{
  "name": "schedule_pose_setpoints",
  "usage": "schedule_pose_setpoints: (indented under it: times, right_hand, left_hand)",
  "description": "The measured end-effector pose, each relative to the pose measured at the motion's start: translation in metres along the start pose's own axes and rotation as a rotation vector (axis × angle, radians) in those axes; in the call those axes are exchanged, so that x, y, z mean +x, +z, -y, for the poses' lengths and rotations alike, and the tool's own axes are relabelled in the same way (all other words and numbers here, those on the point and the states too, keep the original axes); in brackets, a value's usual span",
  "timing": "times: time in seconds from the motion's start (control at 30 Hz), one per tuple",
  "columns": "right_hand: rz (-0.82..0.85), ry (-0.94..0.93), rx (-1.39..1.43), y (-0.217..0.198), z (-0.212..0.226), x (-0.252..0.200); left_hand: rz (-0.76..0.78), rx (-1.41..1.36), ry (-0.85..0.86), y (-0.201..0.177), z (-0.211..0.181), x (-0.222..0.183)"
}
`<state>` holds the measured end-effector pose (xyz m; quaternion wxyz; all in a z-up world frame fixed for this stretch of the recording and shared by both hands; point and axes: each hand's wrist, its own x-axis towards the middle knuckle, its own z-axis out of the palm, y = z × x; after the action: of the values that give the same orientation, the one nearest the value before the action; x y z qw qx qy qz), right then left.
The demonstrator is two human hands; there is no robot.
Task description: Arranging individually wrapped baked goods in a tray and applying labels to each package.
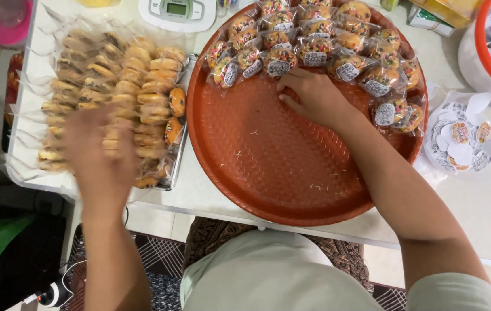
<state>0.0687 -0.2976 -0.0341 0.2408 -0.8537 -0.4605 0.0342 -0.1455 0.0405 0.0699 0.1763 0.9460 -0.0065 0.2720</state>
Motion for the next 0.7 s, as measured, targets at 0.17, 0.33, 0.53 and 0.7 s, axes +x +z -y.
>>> schedule_pose_setpoints:
  times: [0.17, 0.33, 0.53, 0.7]
  right_hand:
    - [-0.024, 0.051, -0.021, 0.001, 0.003, -0.002]
    - [-0.053, 0.050, 0.014, 0.003, 0.003, -0.004]
    - [-0.043, 0.056, 0.044, -0.004, 0.004, -0.005]
    - [-0.010, 0.029, 0.158, -0.020, 0.004, -0.005]
  left_hand:
    - [0.268, 0.441, 0.249, 0.063, 0.012, 0.038]
    - [0.420, 0.550, 0.244, 0.080, 0.016, 0.055]
    - [0.448, 0.586, 0.225, 0.057, -0.003, 0.070]
    - [0.224, 0.509, 0.162, 0.022, -0.053, 0.090]
